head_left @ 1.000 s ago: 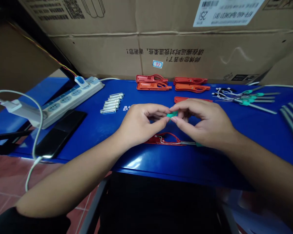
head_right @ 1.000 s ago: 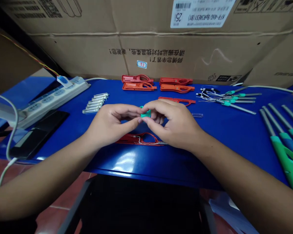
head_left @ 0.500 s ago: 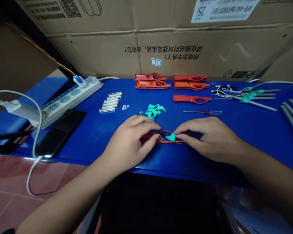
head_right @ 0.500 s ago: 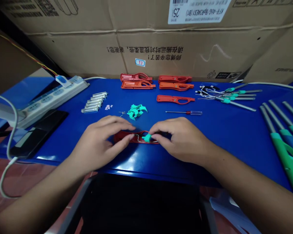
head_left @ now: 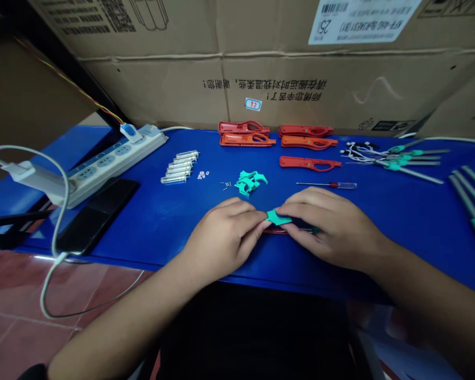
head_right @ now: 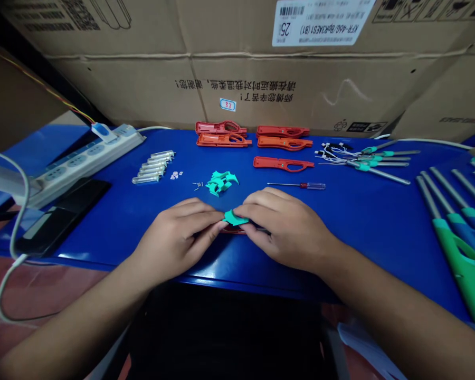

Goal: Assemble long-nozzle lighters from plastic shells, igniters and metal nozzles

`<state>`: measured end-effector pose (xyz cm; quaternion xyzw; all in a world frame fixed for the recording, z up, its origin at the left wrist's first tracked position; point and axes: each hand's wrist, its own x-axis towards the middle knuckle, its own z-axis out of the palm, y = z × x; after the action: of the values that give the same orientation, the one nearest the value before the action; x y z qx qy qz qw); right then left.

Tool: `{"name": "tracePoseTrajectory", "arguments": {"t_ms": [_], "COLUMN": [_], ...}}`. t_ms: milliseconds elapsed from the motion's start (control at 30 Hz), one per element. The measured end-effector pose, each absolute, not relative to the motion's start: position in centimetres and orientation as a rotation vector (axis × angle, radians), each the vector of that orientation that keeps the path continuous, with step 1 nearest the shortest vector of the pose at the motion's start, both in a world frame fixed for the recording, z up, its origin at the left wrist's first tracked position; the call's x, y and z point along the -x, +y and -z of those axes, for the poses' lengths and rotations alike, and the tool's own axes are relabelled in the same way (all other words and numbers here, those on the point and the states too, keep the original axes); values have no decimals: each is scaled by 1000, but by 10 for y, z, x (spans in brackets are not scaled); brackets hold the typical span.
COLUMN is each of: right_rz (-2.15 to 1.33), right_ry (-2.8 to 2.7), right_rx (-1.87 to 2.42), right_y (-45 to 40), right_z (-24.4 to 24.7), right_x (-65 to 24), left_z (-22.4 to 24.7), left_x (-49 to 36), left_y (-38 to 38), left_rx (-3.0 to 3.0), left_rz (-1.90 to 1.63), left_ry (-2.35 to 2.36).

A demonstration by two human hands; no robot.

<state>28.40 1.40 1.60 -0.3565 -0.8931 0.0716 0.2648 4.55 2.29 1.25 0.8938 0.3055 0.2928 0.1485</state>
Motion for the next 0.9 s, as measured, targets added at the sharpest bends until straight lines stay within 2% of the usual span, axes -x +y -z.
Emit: {"name": "tracePoseTrajectory", "arguments": {"t_ms": [167,333,900], "right_rz": [-161,-63,-317], "right_ry": [-2416,-2397,-2459], "right_rx": [950,935,1077], "right_y": [10,5,10], "right_z": [-16,-19,-12], "right_x": [-280,-277,-277], "left_z": [-19,-22,6], "left_x": [-47,-49,-28], "left_y": [28,29,17], "left_rx": [-2329,-2451,-2685], "left_rz": [-707,-649,-676], "left_ry": [926,941,988]}}
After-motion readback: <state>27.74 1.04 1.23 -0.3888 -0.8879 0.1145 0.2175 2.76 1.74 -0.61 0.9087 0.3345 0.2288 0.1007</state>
